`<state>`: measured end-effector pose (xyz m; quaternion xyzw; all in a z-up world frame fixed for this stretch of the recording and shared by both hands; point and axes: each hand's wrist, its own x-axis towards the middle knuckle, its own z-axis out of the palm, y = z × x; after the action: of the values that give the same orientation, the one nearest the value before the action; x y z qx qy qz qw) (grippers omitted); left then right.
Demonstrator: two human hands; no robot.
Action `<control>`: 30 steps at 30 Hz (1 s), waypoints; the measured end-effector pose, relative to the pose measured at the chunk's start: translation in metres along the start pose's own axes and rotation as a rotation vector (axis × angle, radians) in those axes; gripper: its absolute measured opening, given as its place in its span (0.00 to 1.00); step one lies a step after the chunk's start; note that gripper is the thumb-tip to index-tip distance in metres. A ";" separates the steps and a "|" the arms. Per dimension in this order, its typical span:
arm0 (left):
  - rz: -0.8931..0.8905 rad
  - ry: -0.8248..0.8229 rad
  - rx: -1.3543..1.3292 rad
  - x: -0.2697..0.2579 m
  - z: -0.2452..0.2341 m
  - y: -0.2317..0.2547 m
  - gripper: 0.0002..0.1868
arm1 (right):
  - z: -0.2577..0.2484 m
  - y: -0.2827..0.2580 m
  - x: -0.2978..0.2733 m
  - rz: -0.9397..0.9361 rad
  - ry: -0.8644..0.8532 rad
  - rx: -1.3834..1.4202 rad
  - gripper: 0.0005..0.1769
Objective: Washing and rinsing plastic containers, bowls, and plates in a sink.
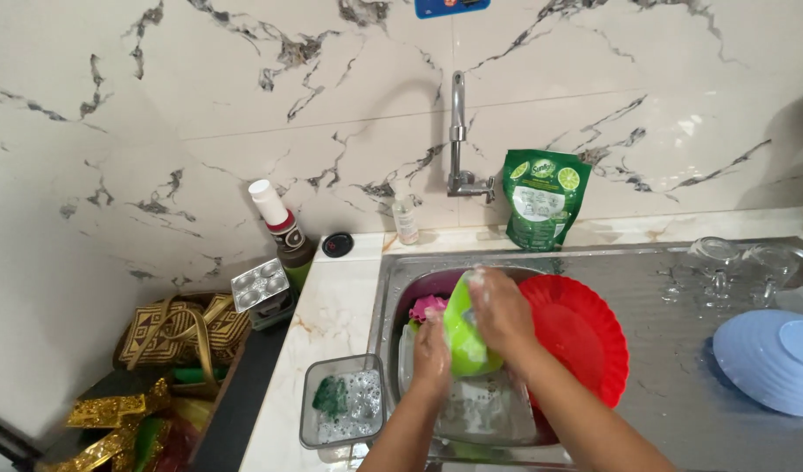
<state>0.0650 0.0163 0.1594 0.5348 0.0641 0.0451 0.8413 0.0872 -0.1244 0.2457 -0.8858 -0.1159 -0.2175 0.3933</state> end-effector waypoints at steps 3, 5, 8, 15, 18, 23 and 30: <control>-0.015 0.100 -0.009 -0.004 -0.002 0.020 0.33 | -0.019 -0.059 -0.038 -0.618 0.144 -0.227 0.18; 0.009 0.070 0.046 -0.009 -0.005 0.023 0.34 | -0.012 -0.038 -0.027 -0.607 0.145 -0.191 0.18; 0.091 -0.009 0.185 -0.013 -0.004 0.025 0.36 | -0.004 -0.003 0.006 -0.117 -0.007 -0.015 0.19; 0.140 -0.105 0.142 0.010 -0.026 -0.011 0.34 | -0.027 -0.071 -0.032 -0.622 0.176 -0.283 0.20; 0.201 -0.181 0.123 0.007 -0.027 -0.012 0.29 | -0.005 -0.020 -0.007 -0.490 0.097 -0.298 0.20; 0.189 -0.211 0.121 -0.020 0.001 0.031 0.17 | -0.020 -0.011 0.014 0.316 -0.214 0.212 0.24; 0.175 -0.242 0.126 -0.019 -0.017 0.035 0.16 | -0.020 0.014 0.014 -0.022 -0.077 0.387 0.22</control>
<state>0.0433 0.0433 0.1856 0.5916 -0.0818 0.0493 0.8006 0.0986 -0.1478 0.2547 -0.7999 -0.1803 -0.1615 0.5491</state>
